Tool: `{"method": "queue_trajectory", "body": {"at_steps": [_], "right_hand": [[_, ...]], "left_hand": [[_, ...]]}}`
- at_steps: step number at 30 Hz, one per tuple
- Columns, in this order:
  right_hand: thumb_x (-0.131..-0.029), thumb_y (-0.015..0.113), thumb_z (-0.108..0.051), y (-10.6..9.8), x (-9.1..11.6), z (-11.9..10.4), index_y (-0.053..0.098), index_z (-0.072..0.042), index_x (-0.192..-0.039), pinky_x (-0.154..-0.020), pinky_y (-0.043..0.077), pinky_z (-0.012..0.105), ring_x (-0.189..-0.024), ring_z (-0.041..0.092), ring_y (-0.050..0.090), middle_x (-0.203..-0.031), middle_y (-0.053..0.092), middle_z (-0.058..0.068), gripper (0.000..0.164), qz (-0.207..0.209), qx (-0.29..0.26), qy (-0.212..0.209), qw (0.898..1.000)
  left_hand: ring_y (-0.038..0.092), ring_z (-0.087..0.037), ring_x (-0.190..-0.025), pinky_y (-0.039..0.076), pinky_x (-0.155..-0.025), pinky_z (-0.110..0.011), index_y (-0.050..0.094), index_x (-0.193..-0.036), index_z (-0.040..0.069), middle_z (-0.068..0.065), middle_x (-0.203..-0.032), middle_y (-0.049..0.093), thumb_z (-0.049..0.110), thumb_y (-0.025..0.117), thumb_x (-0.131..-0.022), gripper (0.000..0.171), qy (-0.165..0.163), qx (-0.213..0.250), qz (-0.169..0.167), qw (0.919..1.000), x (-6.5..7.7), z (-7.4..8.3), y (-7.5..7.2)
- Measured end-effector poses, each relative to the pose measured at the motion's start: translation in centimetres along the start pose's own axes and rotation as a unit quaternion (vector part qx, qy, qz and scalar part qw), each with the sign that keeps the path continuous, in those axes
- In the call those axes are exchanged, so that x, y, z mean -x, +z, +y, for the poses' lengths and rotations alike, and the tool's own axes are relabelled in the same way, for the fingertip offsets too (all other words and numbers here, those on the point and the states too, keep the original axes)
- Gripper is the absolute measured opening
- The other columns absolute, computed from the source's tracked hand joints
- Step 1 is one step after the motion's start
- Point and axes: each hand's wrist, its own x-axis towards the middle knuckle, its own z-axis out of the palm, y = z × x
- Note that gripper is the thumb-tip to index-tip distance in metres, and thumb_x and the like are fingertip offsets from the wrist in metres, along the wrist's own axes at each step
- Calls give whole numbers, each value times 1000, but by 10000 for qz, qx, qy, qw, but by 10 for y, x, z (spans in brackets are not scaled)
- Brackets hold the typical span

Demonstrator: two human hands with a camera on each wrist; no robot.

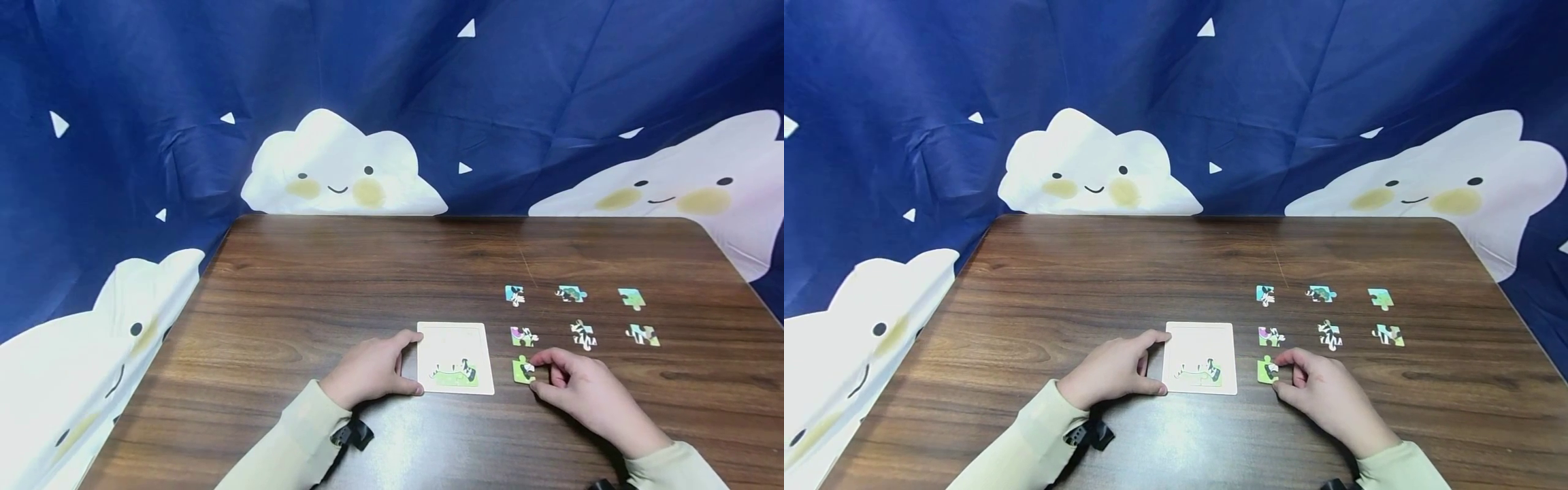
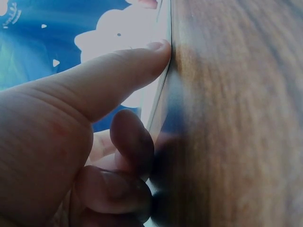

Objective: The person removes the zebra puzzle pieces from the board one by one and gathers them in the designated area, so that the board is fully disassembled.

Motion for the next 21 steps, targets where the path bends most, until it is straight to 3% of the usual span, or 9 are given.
{"method": "queue_trajectory", "body": {"at_steps": [12, 21], "right_hand": [[-73, 83, -8, -3, 1, 6, 71, -14, -100, -52, 33, 22, -54, -4, 36, -64, 40, -17, 30, -40, 18, 48, 10000], [-75, 82, -6, -3, 1, -1, 70, -14, -100, -54, 33, 19, -53, -2, 38, -62, 40, -18, 29, 248, -276, -146, 9992]], "left_hand": [[50, -5, -58, 41, -58, -27, 53, -142, 21, 15, -64, 53, 46, 87, -71, 82, -1, 26, -13, 10000, 0, -1, 1], [49, -5, -58, 41, -58, -27, 53, -142, 21, 15, -65, 52, 46, 87, -72, 82, 4, 32, -12, 10000, 0, 0, 0]]}}
